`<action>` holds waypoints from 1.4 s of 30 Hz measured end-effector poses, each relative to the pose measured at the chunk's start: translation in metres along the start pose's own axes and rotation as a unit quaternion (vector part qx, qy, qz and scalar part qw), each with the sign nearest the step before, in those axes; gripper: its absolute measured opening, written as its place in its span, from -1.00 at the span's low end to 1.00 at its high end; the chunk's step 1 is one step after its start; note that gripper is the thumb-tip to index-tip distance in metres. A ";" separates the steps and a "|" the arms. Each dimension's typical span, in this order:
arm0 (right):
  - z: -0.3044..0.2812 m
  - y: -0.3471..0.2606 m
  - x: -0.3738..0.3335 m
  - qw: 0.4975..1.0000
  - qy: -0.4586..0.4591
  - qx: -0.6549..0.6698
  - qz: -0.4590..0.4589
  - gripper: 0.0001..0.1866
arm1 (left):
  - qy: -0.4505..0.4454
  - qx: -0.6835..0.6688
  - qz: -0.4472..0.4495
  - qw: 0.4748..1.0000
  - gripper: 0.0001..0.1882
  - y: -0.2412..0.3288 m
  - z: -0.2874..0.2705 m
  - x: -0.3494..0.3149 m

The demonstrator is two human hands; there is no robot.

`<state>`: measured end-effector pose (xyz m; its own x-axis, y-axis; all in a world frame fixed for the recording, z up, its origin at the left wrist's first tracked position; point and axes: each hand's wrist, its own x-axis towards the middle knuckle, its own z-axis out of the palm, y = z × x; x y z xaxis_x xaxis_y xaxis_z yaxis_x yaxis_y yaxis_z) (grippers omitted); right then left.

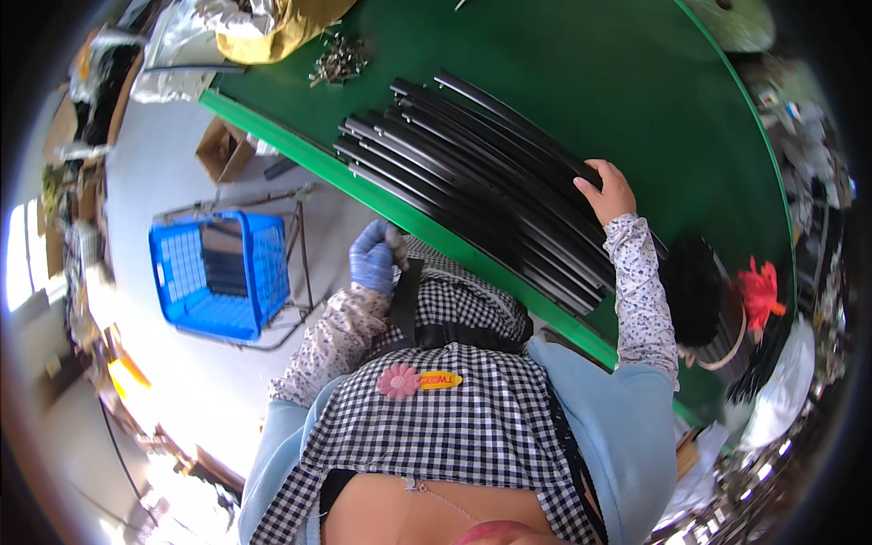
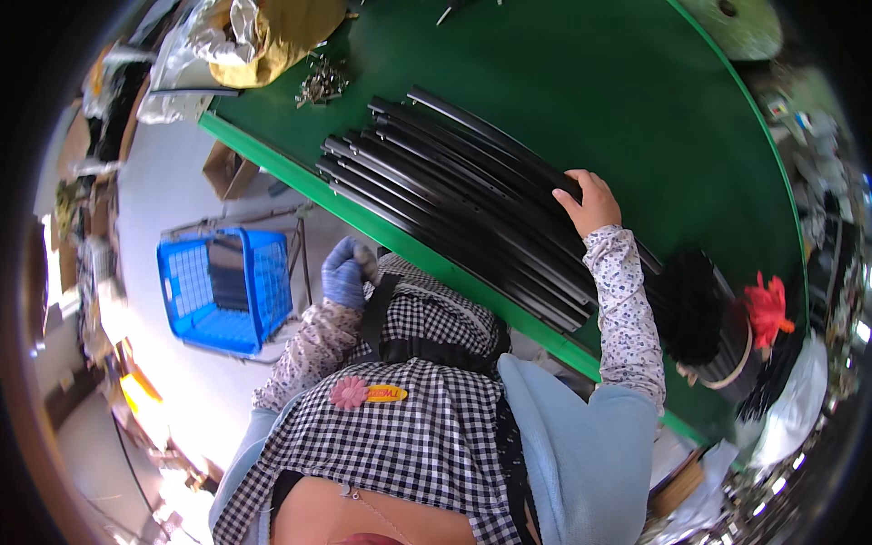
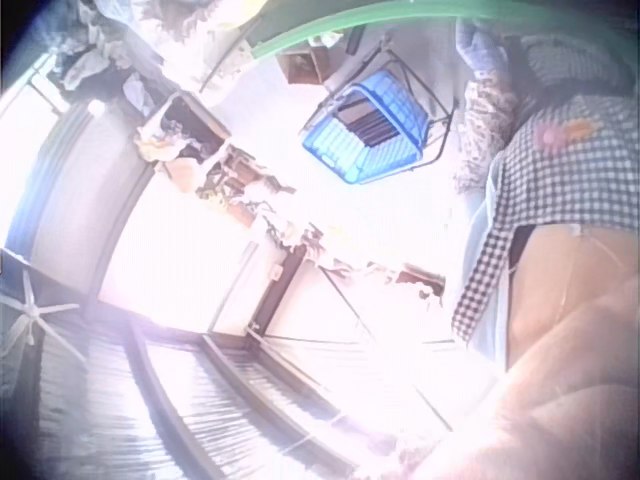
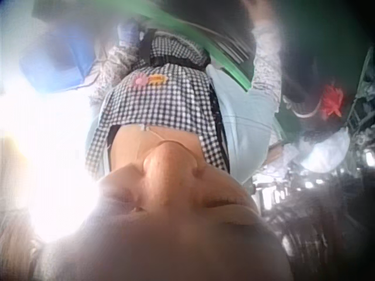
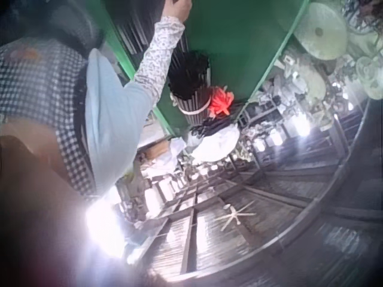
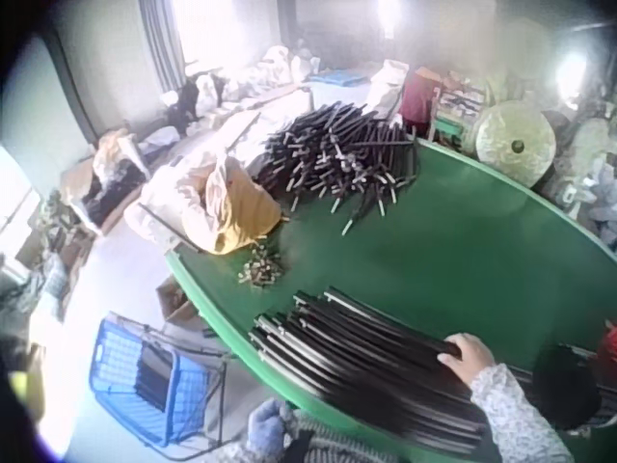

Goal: The person repeatedly picks up long black rods and small metal caps from a green workbench, inserts the caps into the rod ends, and places the assembled units back on the table. The process is performed one at a time with gloved hands in a workshop setting.

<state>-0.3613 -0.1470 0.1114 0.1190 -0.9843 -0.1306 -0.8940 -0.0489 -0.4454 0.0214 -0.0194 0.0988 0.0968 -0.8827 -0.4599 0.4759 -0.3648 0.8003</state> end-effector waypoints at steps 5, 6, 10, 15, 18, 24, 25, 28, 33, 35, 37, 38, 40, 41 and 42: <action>0.022 0.043 0.021 0.997 -0.047 0.042 -0.038 -0.62 | 0.055 0.002 -0.164 0.985 -0.43 -0.047 0.061 -0.019; 0.023 0.045 0.023 0.997 -0.053 0.033 -0.048 -0.62 | 0.070 0.036 -0.200 0.977 -0.29 -0.057 0.069 -0.021; 0.010 0.034 0.041 0.989 -0.127 0.058 -0.051 -0.60 | 0.149 -0.101 -0.185 0.966 -0.27 -0.059 0.103 -0.042; 0.005 0.028 0.059 0.971 -0.207 0.094 -0.078 -0.55 | 0.243 -0.124 -0.174 0.946 -0.34 -0.061 0.118 -0.038; 0.014 0.018 0.069 0.949 -0.280 0.118 -0.085 -0.51 | 0.236 -0.168 -0.168 0.942 -0.43 -0.075 0.110 -0.032; 0.041 -0.003 0.080 0.919 -0.352 0.116 -0.133 -0.31 | 0.261 -0.149 -0.177 0.937 -0.50 -0.075 0.107 -0.015; 0.054 -0.007 0.080 0.904 -0.367 0.155 -0.156 -0.27 | 0.263 -0.152 -0.178 0.936 -0.49 -0.075 0.098 -0.013; 0.067 -0.018 0.073 0.831 -0.436 0.306 -0.160 -0.11 | 0.203 -0.225 -0.191 0.934 -0.50 -0.106 0.094 -0.010; 0.101 -0.031 0.074 0.783 -0.503 0.343 -0.127 0.02 | 0.165 -0.195 -0.247 0.935 -0.45 -0.104 0.091 0.011; 0.118 -0.033 0.064 0.772 -0.492 0.383 -0.119 0.07 | 0.122 -0.234 -0.231 0.936 -0.40 -0.111 0.075 0.012; 0.116 -0.027 0.057 0.738 -0.540 0.399 -0.074 0.13 | 0.090 -0.280 -0.216 0.931 -0.36 -0.118 0.076 0.007; 0.114 -0.025 0.049 0.718 -0.551 0.423 -0.046 0.12 | 0.077 -0.302 -0.211 0.926 -0.34 -0.119 0.077 0.004; 0.127 -0.031 0.028 0.701 -0.549 0.455 -0.025 0.10 | 0.061 -0.311 -0.201 0.927 -0.31 -0.116 0.061 0.003; 0.120 -0.037 0.021 0.726 -0.528 0.438 -0.049 0.07 | 0.061 -0.311 -0.191 0.929 -0.30 -0.114 0.066 0.000; 0.114 -0.040 0.012 0.736 -0.520 0.432 -0.042 0.05 | 0.036 -0.315 -0.181 0.931 -0.29 -0.113 0.066 -0.004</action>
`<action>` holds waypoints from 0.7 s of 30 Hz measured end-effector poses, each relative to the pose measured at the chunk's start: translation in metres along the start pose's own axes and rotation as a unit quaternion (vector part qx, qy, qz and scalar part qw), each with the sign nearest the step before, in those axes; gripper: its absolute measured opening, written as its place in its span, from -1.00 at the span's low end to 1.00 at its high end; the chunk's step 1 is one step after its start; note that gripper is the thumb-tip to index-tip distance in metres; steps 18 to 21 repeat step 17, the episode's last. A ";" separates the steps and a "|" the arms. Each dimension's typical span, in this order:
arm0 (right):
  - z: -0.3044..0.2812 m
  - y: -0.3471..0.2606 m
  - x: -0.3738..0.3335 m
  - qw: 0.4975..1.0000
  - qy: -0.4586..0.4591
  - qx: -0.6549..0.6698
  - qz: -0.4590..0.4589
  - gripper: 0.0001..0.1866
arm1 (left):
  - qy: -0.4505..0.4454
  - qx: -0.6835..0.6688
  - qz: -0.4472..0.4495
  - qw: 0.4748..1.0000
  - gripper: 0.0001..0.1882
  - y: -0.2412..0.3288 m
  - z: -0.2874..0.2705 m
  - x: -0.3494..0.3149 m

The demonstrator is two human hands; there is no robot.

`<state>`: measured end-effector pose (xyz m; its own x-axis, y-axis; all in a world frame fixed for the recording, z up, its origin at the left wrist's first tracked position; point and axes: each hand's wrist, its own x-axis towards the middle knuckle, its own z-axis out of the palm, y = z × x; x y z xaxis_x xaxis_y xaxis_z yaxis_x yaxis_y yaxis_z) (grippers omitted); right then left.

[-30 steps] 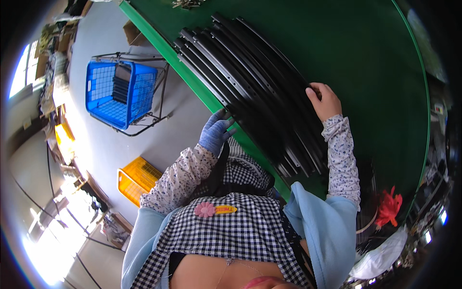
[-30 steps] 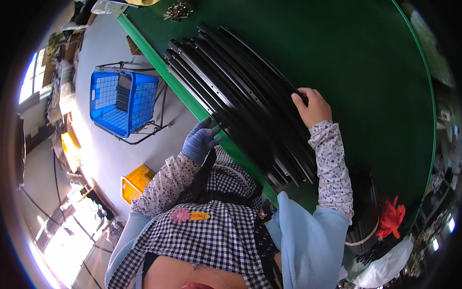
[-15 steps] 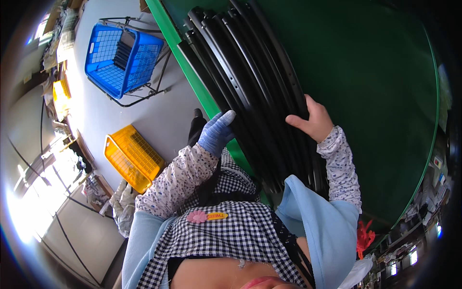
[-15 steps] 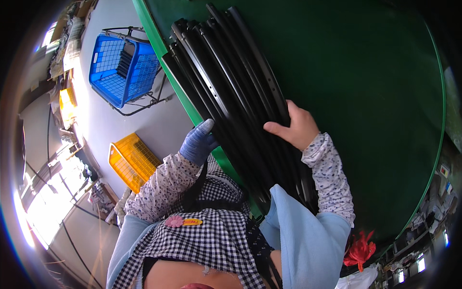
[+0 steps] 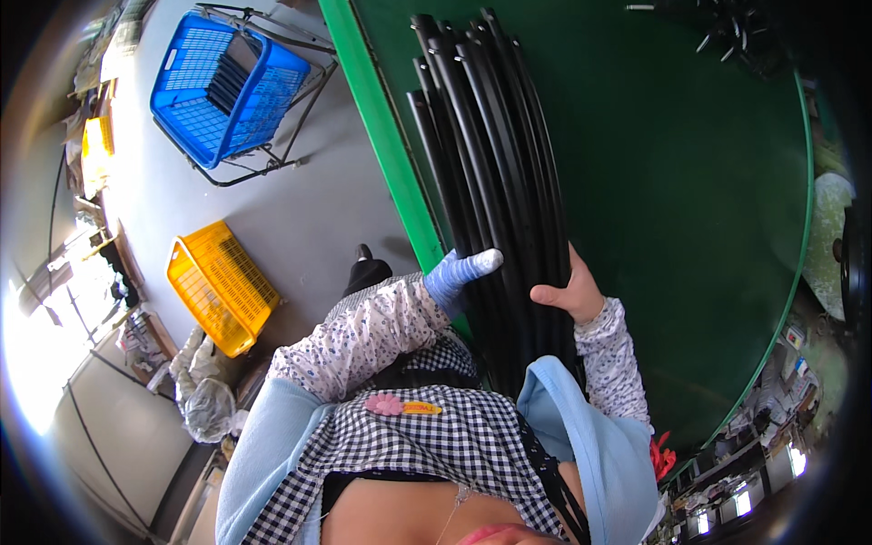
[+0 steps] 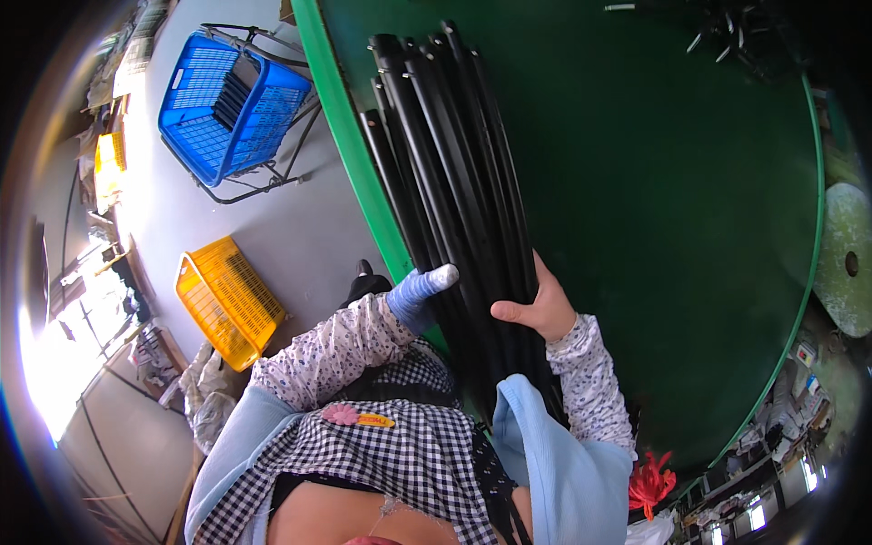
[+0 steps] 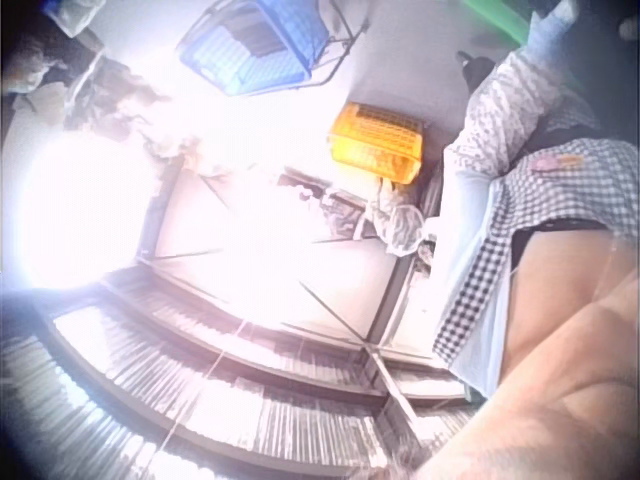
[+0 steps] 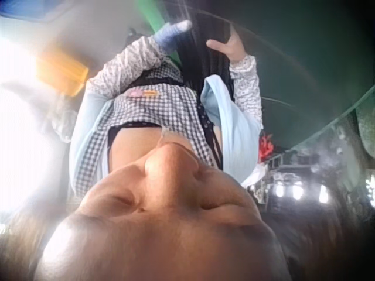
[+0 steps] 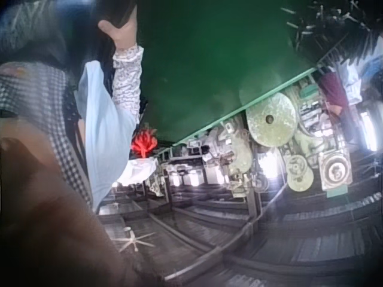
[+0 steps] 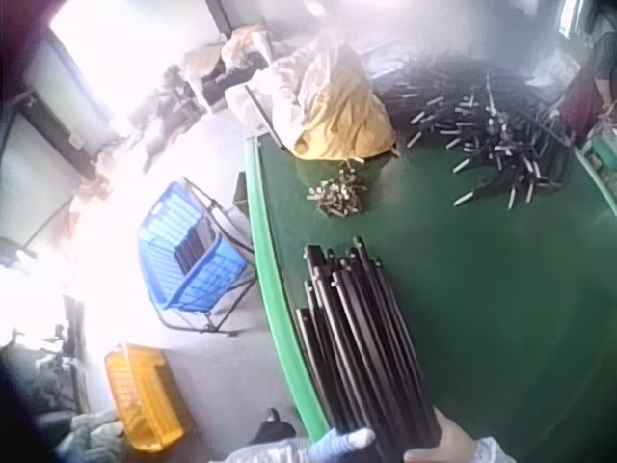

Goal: The person repeatedly picks up long black rods and small metal caps from a green workbench, inserts the caps into the rod ends, and places the assembled units back on the table. The process is performed one at a time with gloved hands in a workshop setting.

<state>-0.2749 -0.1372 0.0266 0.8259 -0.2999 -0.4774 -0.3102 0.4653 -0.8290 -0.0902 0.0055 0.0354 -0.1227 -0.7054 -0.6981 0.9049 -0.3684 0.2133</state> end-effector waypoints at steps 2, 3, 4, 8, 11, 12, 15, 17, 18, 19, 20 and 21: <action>0.017 -0.009 -0.007 1.000 0.018 -0.012 -0.001 0.02 | -0.014 -0.012 -0.008 1.000 -0.30 0.003 -0.001 -0.013; 0.027 -0.015 -0.010 1.000 0.021 -0.019 -0.007 0.01 | -0.022 -0.019 -0.015 0.999 -0.31 0.004 -0.002 -0.022; 0.038 -0.021 -0.012 0.999 0.024 -0.024 -0.012 0.00 | -0.031 -0.036 -0.015 0.999 -0.31 0.007 -0.004 -0.031; 0.093 -0.075 -0.013 0.995 0.020 -0.093 -0.032 -0.01 | -0.072 -0.049 -0.005 0.996 -0.29 0.022 -0.014 -0.078; 0.135 -0.100 0.004 0.978 0.002 -0.193 -0.080 0.06 | -0.119 -0.079 0.063 0.988 -0.29 0.033 -0.035 -0.111; 0.155 -0.106 0.013 0.967 -0.003 -0.229 -0.109 0.07 | -0.129 -0.093 0.060 0.986 -0.29 0.042 -0.047 -0.130; 0.227 -0.122 0.030 0.951 -0.043 -0.275 -0.133 0.10 | -0.127 -0.093 0.111 0.981 -0.29 0.059 -0.083 -0.191; 0.283 -0.124 0.047 0.945 -0.082 -0.288 -0.134 0.11 | -0.121 -0.104 0.171 0.972 -0.28 0.068 -0.116 -0.235; 0.283 -0.124 0.047 0.945 -0.082 -0.288 -0.134 0.11 | -0.121 -0.104 0.171 0.972 -0.28 0.068 -0.116 -0.235; 0.283 -0.124 0.047 0.945 -0.082 -0.288 -0.134 0.11 | -0.121 -0.104 0.171 0.972 -0.28 0.068 -0.116 -0.235; 0.283 -0.124 0.047 0.945 -0.082 -0.288 -0.134 0.11 | -0.121 -0.104 0.171 0.972 -0.28 0.068 -0.116 -0.235; 0.283 -0.124 0.047 0.945 -0.082 -0.288 -0.134 0.11 | -0.121 -0.104 0.171 0.972 -0.28 0.068 -0.116 -0.235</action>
